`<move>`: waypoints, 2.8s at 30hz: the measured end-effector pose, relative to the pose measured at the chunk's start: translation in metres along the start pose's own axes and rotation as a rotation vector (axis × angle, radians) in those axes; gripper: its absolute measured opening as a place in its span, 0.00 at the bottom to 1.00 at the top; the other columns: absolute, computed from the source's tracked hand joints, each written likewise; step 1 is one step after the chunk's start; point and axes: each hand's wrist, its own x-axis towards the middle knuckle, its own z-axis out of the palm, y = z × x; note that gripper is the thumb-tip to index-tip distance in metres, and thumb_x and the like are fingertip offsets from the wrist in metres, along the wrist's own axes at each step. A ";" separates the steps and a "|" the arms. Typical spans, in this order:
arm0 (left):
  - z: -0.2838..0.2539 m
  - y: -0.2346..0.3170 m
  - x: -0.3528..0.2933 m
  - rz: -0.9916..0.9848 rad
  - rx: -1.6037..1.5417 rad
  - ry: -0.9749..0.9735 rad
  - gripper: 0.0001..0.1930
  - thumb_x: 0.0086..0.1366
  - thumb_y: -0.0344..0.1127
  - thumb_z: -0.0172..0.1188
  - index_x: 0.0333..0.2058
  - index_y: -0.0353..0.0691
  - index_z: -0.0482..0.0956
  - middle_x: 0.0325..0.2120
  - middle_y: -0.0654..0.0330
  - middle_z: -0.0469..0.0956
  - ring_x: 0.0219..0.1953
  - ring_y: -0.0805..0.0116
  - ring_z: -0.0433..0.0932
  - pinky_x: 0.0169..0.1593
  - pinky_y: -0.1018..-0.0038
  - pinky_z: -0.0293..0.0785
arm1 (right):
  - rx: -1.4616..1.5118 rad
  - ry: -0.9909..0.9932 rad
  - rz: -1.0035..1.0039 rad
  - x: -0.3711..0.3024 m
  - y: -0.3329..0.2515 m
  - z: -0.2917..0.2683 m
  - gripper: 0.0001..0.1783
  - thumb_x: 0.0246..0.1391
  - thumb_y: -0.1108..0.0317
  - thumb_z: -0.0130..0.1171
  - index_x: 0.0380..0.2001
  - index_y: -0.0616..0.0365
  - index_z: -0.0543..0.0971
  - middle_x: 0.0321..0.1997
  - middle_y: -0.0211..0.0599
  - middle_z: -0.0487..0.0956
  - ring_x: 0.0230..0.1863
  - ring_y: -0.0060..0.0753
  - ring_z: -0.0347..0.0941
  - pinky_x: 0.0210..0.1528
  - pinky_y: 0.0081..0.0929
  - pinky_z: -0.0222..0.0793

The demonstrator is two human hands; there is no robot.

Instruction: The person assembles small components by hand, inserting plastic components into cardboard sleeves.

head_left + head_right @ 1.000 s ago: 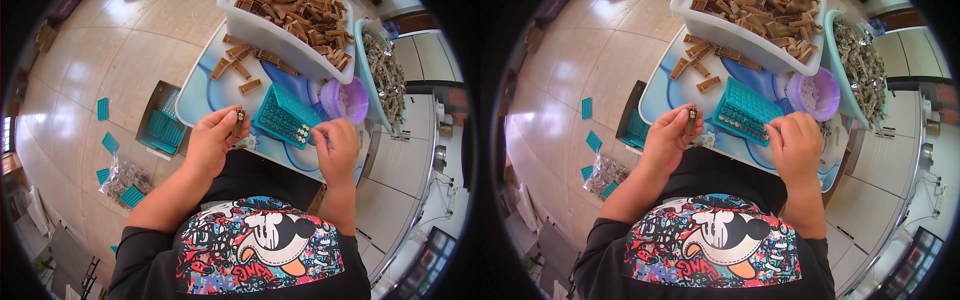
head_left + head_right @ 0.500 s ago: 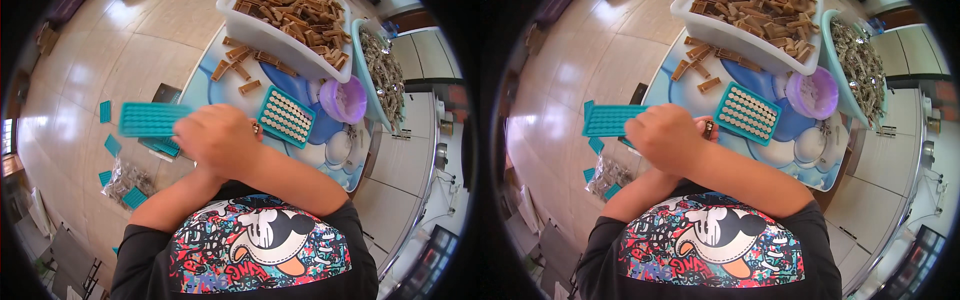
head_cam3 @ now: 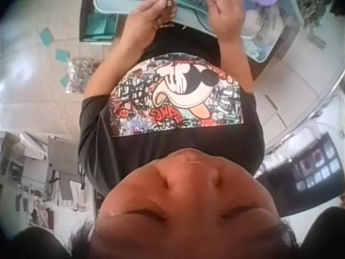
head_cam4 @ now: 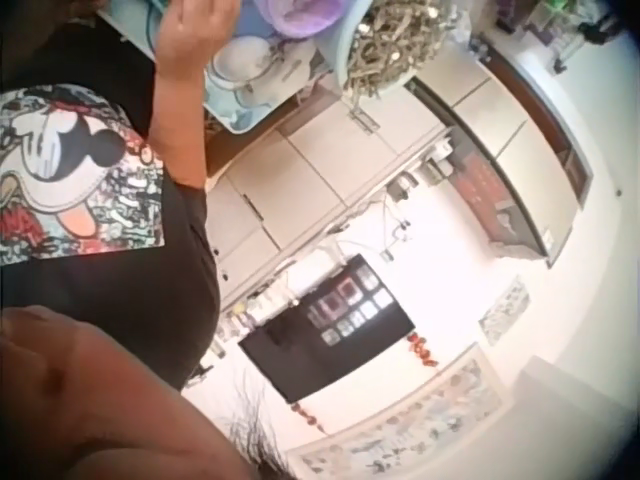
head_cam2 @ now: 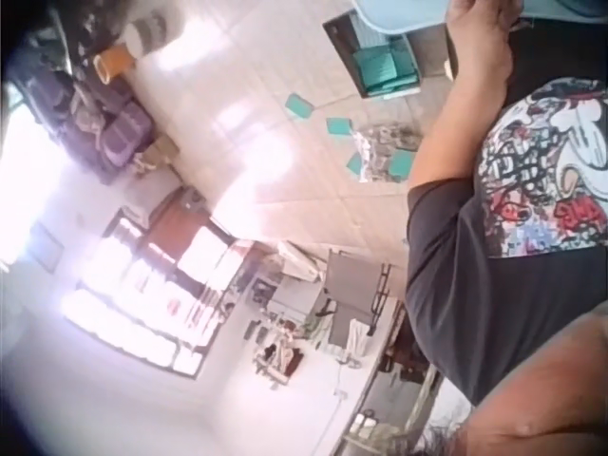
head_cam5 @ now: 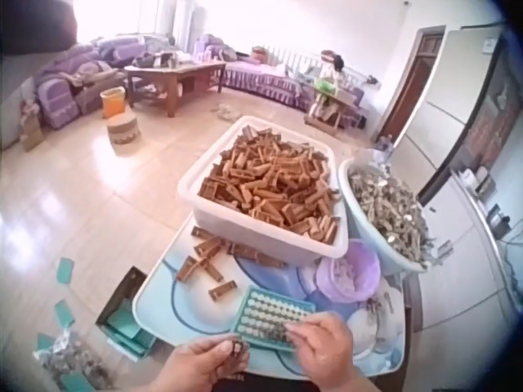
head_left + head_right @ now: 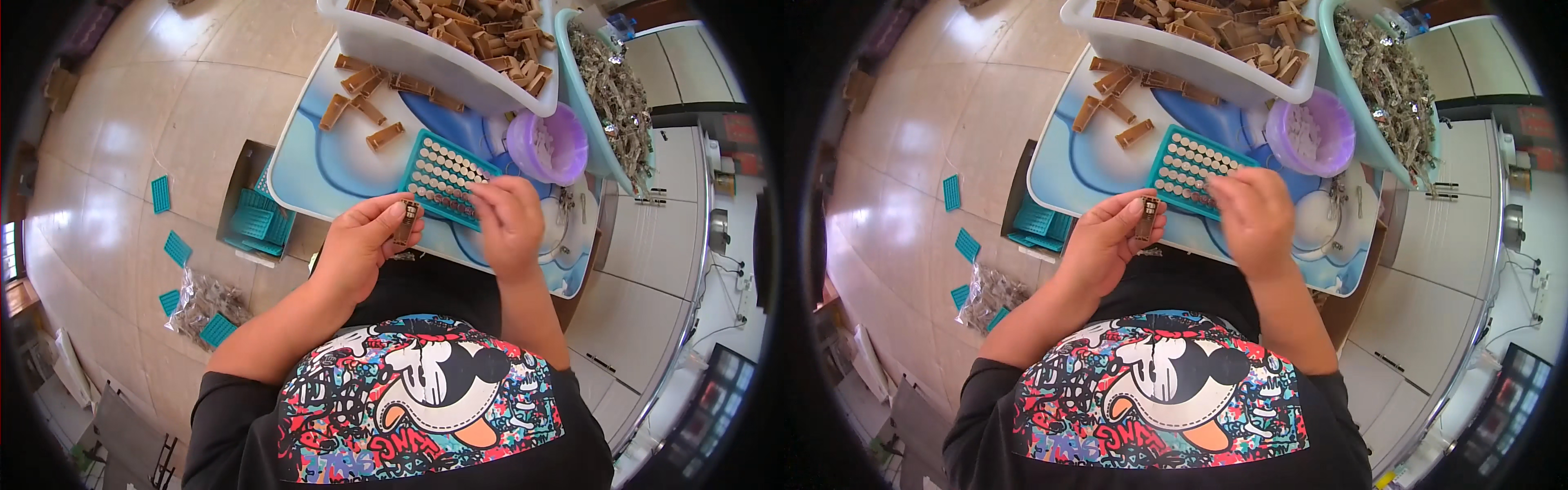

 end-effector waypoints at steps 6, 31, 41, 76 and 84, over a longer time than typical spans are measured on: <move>0.010 -0.011 0.005 -0.051 0.038 -0.034 0.15 0.65 0.35 0.53 0.47 0.33 0.72 0.39 0.55 0.77 0.39 0.67 0.78 0.44 0.72 0.76 | -0.031 -0.079 0.244 -0.043 0.019 -0.020 0.10 0.38 0.77 0.65 0.29 0.59 0.80 0.27 0.35 0.72 0.29 0.35 0.69 0.29 0.28 0.64; 0.013 -0.012 0.005 -0.072 0.053 -0.038 0.13 0.65 0.32 0.52 0.46 0.34 0.73 0.37 0.60 0.78 0.37 0.72 0.77 0.44 0.74 0.76 | 0.180 -0.032 0.061 -0.009 -0.024 0.009 0.09 0.34 0.76 0.66 0.22 0.58 0.75 0.26 0.35 0.71 0.27 0.38 0.67 0.27 0.31 0.63; 0.007 -0.019 0.006 -0.010 0.067 -0.014 0.12 0.66 0.31 0.52 0.46 0.34 0.73 0.36 0.60 0.77 0.35 0.72 0.77 0.42 0.75 0.75 | 0.196 -0.125 0.050 -0.010 -0.029 0.016 0.11 0.34 0.76 0.64 0.25 0.59 0.75 0.29 0.37 0.72 0.31 0.41 0.69 0.31 0.34 0.65; 0.016 0.018 0.001 0.147 -0.011 0.083 0.11 0.69 0.35 0.44 0.45 0.36 0.68 0.43 0.54 0.75 0.44 0.66 0.76 0.49 0.68 0.74 | -0.201 -0.246 -0.207 0.048 -0.040 0.003 0.12 0.33 0.71 0.65 0.24 0.57 0.73 0.35 0.33 0.73 0.38 0.38 0.71 0.39 0.34 0.65; 0.023 0.001 -0.002 0.037 0.066 -0.043 0.10 0.68 0.36 0.46 0.44 0.38 0.68 0.37 0.59 0.76 0.38 0.71 0.77 0.39 0.76 0.75 | 0.095 -0.319 -0.223 0.020 -0.042 -0.012 0.15 0.32 0.74 0.65 0.27 0.59 0.72 0.49 0.43 0.74 0.47 0.45 0.72 0.46 0.38 0.68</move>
